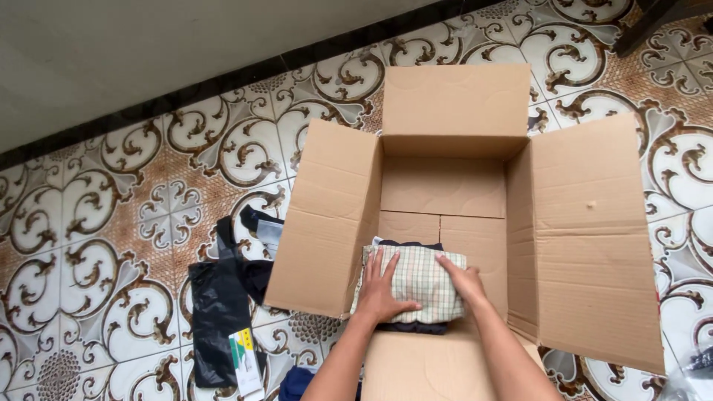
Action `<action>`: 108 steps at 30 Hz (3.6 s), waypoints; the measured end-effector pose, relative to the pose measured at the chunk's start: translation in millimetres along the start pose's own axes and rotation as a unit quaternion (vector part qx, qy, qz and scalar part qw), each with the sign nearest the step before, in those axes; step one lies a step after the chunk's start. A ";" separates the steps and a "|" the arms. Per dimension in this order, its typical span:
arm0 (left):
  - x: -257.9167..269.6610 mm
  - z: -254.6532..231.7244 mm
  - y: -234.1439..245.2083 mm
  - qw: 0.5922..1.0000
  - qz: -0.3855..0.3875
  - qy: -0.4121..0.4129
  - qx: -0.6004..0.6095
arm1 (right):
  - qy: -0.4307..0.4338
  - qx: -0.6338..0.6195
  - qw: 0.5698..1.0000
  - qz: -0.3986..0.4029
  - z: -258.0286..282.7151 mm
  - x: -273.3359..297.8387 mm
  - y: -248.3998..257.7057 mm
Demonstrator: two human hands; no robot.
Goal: Packing various clothes and small items into a cardboard box on the floor.
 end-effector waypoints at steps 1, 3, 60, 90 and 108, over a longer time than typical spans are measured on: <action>0.1 -3.6 0.5 1.000 0.001 -0.001 0.001 | 0.000 0.000 1.000 -0.002 -8.6 -5.8 -2.9; 2.5 -5.5 5.6 1.000 -0.014 0.019 0.006 | 0.015 -0.038 0.986 0.161 -22.0 -10.9 -42.9; -227.3 -144.6 -18.6 0.975 -0.047 -0.154 -0.153 | 0.464 0.392 0.718 -0.340 206.5 -75.0 97.6; 13.7 -143.9 123.4 0.937 -0.286 -0.147 -0.136 | 0.639 0.298 0.687 -0.176 177.1 165.0 26.6; 297.5 146.1 45.9 0.952 -0.136 0.264 0.078 | 0.601 0.455 0.641 0.139 15.5 313.9 -253.6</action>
Point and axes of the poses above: each hand's wrist, its own x-axis away from the middle knuckle, its own y-axis out of the back of the hand, z = x × y, the point moved 10 cm from there along -x, towards the middle knuckle, and after that the axes turned 13 degrees about x, right-handed, at the moved point
